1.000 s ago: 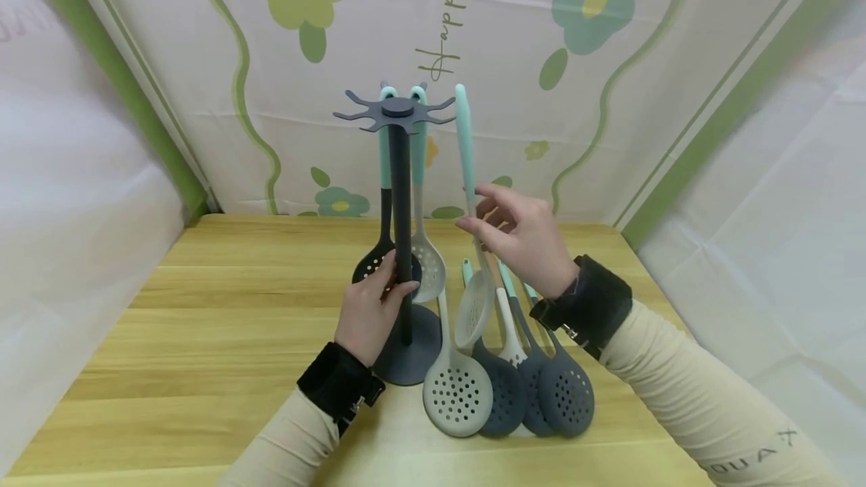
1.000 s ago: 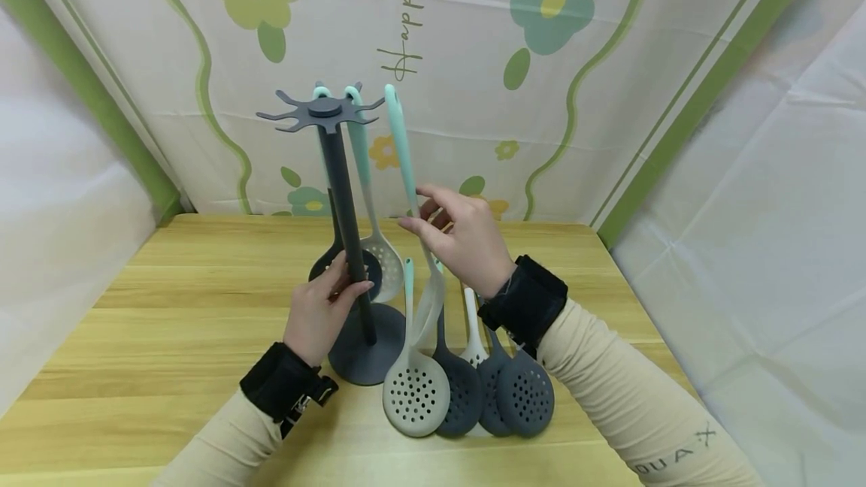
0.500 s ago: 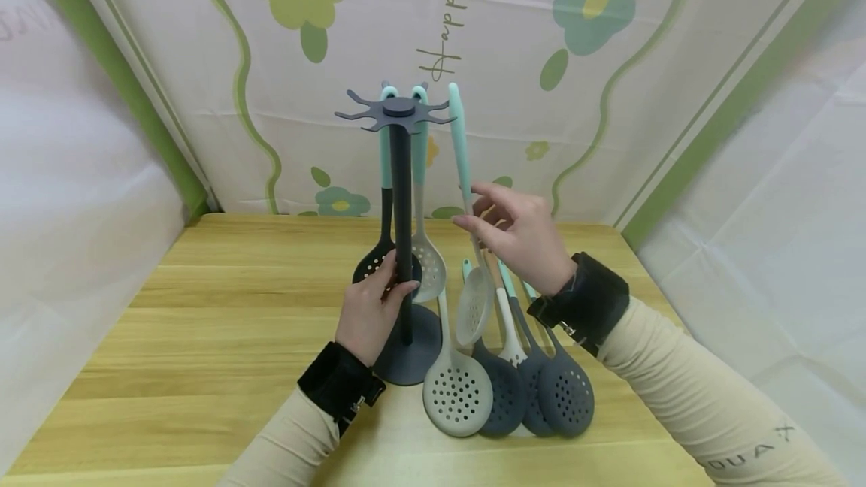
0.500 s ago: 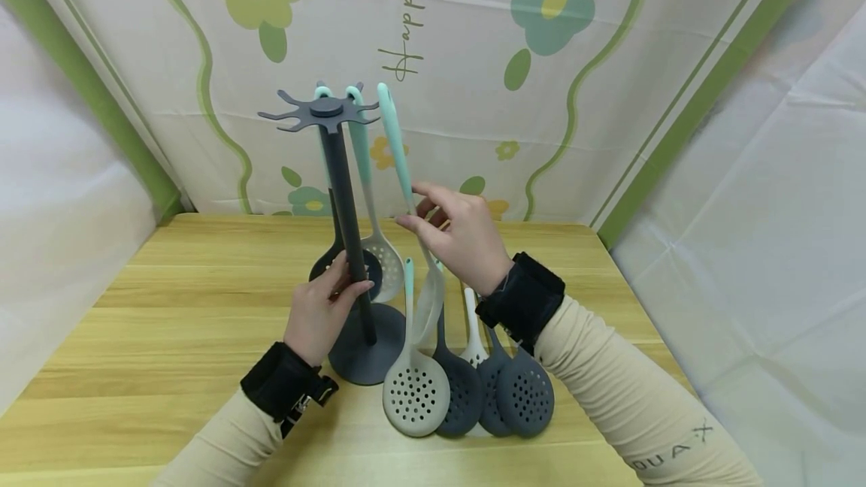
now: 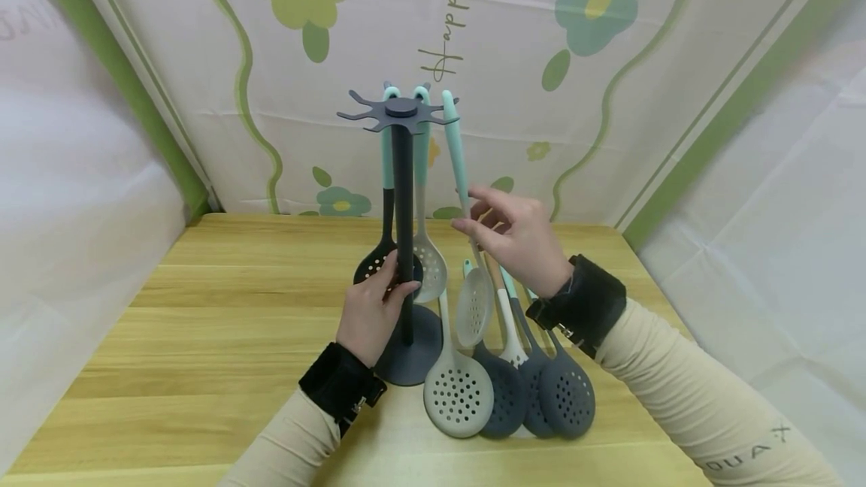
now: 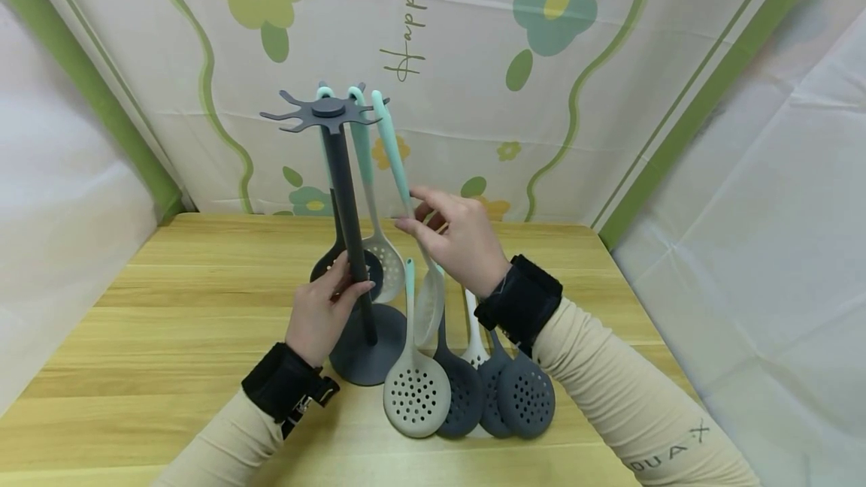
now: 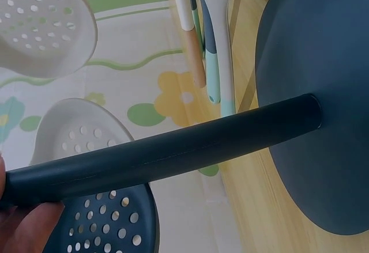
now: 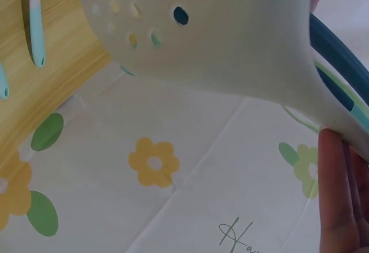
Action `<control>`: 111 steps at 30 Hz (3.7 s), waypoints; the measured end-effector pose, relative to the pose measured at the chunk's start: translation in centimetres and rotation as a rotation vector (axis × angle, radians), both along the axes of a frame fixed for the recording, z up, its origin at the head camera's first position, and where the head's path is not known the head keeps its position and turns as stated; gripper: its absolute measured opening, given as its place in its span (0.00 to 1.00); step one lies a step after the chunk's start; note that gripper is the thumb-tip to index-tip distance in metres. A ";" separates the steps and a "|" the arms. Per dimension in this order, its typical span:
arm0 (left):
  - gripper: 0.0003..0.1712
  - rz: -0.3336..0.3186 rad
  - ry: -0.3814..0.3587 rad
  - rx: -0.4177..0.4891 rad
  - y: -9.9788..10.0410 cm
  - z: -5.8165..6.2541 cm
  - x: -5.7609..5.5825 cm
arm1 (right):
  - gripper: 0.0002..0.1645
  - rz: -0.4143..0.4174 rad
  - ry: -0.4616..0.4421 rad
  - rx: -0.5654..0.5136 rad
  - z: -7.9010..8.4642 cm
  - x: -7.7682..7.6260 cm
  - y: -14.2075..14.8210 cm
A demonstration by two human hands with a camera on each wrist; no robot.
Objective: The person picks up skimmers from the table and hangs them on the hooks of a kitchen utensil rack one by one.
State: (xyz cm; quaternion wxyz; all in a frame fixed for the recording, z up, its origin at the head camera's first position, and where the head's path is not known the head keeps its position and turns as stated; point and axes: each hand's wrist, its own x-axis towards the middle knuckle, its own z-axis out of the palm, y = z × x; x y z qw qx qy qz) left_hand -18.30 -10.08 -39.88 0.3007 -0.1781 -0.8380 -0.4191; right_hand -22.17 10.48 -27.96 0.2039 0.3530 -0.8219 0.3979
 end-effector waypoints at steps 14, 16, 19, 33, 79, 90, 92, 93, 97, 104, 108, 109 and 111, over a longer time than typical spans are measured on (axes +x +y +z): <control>0.22 0.003 0.023 -0.015 0.0 0.0 0.0 | 0.20 0.013 -0.007 -0.010 -0.3 0.0 -0.5; 0.22 0.006 0.022 -0.014 0.0 0.0 0.0 | 0.19 0.021 -0.009 -0.013 -0.3 0.0 -0.6; 0.22 0.008 0.019 -0.013 0.0 -0.1 0.0 | 0.19 0.034 -0.018 -0.017 -0.4 0.1 -0.8; 0.24 -0.001 0.045 -0.008 0.0 -0.1 0.0 | 0.21 0.008 -0.002 0.023 -0.9 0.0 -1.3; 0.22 0.050 0.045 -0.053 0.4 -0.2 0.0 | 0.14 -0.040 0.172 -0.156 -4.1 -1.7 -3.4; 0.23 0.040 -0.003 -0.066 0.4 -0.1 0.0 | 0.13 -0.041 0.165 -0.186 -4.4 -1.5 -3.5; 0.23 0.046 -0.004 -0.073 0.4 -0.1 0.0 | 0.13 -0.041 0.164 -0.189 -4.4 -1.6 -3.6; 0.23 0.048 -0.002 -0.076 0.4 -0.1 0.0 | 0.13 -0.040 0.163 -0.190 -4.4 -1.6 -3.6; 0.23 0.053 0.009 -0.081 0.4 0.0 0.0 | 0.12 -0.044 0.152 -0.193 -4.3 -1.5 -3.6; 0.22 0.042 -0.007 -0.068 0.5 0.0 0.0 | 0.14 -0.044 0.123 -0.184 -4.1 -1.4 -3.6; 0.23 0.040 -0.004 -0.068 0.5 -0.1 0.0 | 0.14 -0.040 0.094 -0.182 -4.0 -1.3 -3.5; 0.23 0.040 -0.003 -0.068 0.5 -0.1 0.0 | 0.15 -0.038 0.082 -0.183 -3.9 -1.3 -3.5; 0.23 0.040 0.002 -0.067 0.5 -0.1 0.1 | 0.15 -0.032 0.058 -0.188 -3.9 -1.2 -3.4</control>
